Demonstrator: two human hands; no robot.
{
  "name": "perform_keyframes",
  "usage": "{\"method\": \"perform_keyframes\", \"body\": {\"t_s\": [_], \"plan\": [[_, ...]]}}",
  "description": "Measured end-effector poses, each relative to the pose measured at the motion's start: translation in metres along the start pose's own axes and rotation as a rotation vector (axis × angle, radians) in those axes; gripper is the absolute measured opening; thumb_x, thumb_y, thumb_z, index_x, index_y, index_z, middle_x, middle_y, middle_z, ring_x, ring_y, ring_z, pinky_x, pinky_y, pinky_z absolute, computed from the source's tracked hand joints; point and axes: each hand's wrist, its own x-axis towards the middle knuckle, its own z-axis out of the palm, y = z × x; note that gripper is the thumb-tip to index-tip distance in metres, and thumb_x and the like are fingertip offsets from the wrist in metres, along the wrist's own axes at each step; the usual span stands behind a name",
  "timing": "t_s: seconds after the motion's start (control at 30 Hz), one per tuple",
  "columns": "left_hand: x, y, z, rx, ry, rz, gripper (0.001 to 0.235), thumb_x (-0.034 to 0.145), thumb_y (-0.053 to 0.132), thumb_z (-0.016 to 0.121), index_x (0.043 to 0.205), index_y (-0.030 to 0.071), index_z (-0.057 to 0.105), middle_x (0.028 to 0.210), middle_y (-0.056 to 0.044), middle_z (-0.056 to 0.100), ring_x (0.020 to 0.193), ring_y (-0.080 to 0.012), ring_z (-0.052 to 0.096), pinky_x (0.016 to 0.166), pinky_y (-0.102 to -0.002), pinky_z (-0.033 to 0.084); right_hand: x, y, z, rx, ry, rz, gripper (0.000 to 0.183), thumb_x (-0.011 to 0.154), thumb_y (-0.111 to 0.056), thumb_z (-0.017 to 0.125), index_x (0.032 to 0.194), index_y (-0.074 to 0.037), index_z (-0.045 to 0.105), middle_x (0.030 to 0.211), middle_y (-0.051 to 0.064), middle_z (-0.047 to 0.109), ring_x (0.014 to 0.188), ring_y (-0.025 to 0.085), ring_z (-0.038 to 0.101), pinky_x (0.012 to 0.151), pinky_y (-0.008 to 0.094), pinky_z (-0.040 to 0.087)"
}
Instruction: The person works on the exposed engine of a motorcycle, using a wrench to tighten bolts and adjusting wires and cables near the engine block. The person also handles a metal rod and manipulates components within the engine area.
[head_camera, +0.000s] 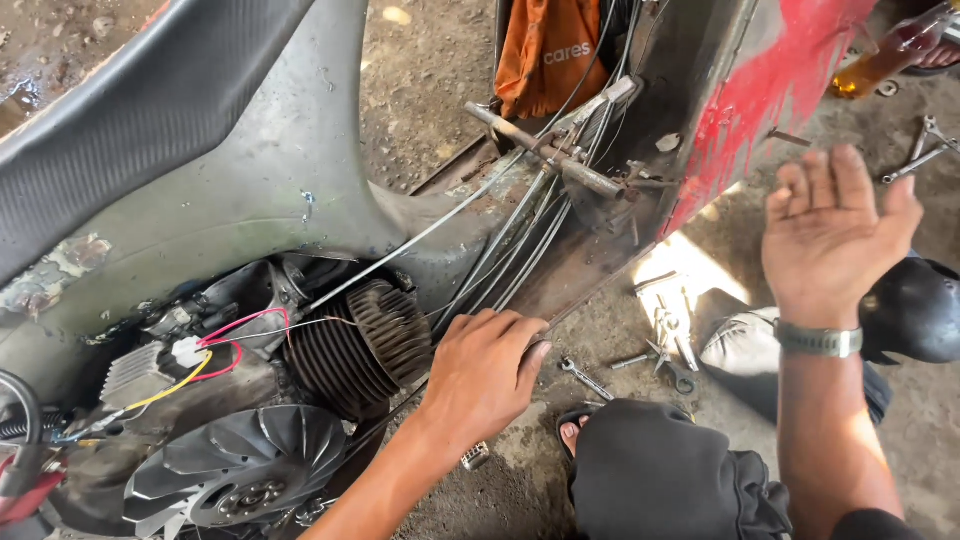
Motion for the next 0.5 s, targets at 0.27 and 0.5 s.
{"method": "perform_keyframes", "body": {"t_s": [0.27, 0.5], "plan": [[-0.002, -0.002, 0.0, -0.007, -0.002, -0.042, 0.03, 0.103, 0.031, 0.056, 0.119, 0.013, 0.073, 0.111, -0.003, 0.077, 0.101, -0.0251, 0.068, 0.088, -0.045, 0.048, 0.028, -0.012, 0.0, 0.012, 0.071, 0.014, 0.049, 0.073, -0.047, 0.068, 0.1, -0.009, 0.081, 0.101, 0.007, 0.079, 0.094, 0.021, 0.075, 0.079, 0.027, 0.059], [-0.001, 0.0, -0.001, 0.008, 0.0, -0.024, 0.031, 0.103, 0.032, 0.054, 0.119, 0.013, 0.073, 0.109, -0.002, 0.076, 0.1, -0.0261, 0.066, 0.086, -0.046, 0.047, 0.058, -0.022, -0.008, 0.195, 0.133, -0.044, 0.066, 0.078, -0.042, 0.051, 0.124, 0.001, 0.072, 0.12, 0.02, 0.081, 0.099, 0.031, 0.078, 0.077, 0.034, 0.064]]}}
